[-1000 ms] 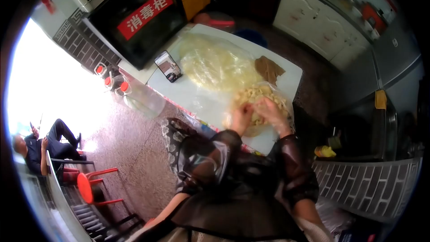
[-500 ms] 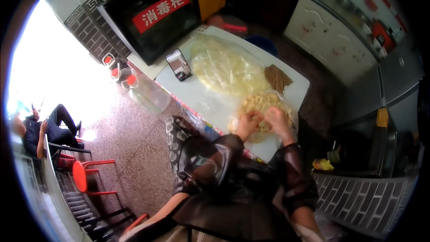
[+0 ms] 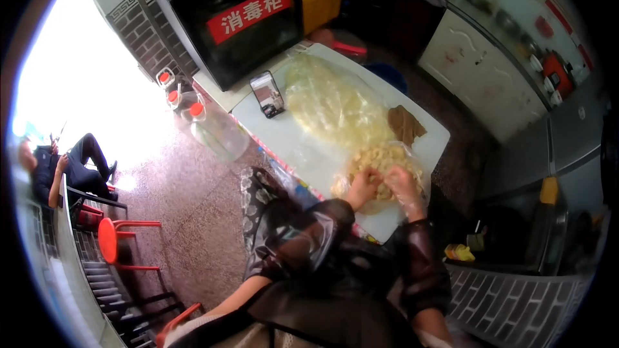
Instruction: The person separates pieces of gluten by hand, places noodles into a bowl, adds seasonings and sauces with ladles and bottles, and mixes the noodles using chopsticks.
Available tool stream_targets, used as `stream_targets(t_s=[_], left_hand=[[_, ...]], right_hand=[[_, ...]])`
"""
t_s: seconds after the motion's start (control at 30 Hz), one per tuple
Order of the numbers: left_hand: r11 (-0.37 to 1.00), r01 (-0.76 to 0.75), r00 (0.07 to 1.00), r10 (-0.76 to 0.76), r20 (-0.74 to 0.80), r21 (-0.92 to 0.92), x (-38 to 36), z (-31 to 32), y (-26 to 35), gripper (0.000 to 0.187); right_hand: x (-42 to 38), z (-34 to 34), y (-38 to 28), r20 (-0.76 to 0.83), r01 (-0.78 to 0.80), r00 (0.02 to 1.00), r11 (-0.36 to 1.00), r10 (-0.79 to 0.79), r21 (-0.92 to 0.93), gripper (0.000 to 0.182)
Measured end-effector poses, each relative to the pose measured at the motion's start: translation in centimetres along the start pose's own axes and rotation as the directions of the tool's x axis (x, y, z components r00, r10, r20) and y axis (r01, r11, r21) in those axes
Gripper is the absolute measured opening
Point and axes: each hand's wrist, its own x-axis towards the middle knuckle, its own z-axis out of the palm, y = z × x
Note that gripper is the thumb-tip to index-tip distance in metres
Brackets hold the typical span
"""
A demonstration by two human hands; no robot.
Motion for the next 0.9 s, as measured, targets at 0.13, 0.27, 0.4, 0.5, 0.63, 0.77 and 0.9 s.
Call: stream_targets(t_s=[0.13, 0.27, 0.4, 0.5, 0.63, 0.77, 0.9], left_hand=[[0.997, -0.074, 0.996, 0.075, -0.037, 0.024, 0.0, 0.0, 0.1, 0.016], [0.997, 0.064, 0.998, -0.065, -0.028, -0.042, -0.6, -1.2, 1.5, 0.019], [0.99, 0.103, 0.994, -0.106, -0.024, -0.097, -0.3, -0.8, 1.7, 0.019], [0.992, 0.063, 0.997, -0.058, 0.052, -0.106, -0.3, 0.2, 0.5, 0.02], [0.981, 0.16, 0.987, -0.157, 0.034, -0.113, -0.2, -0.6, -0.7, 0.021], [0.997, 0.011, 0.998, -0.017, -0.069, -0.075, 0.5, -0.8, -1.3, 0.022], [0.977, -0.024, 1.0, 0.019, -0.023, -0.214, 1.1, 0.8, -3.2, 0.021]], right_hand=[[0.8, 0.0, 2.0, -0.037, -0.071, 0.997, 0.996, 0.073, 0.056, 0.015], [0.5, -2.2, 2.5, -0.189, -0.094, 0.97, 0.953, 0.153, 0.288, 0.013], [-0.9, -1.0, -1.3, 0.063, -0.18, 0.984, 0.944, 0.169, 0.278, 0.012], [-0.9, -0.8, -0.4, 0.157, -0.192, 0.975, 0.953, 0.159, 0.233, 0.013], [0.0, -3.1, 4.9, -0.117, -0.05, 0.99, 0.981, 0.072, 0.186, 0.015], [-0.9, -1.1, 0.0, -0.043, -0.122, 0.988, 0.932, 0.145, 0.342, 0.012], [-0.5, 0.7, -1.5, 0.059, -0.158, 0.986, 0.987, 0.156, 0.026, 0.01]])
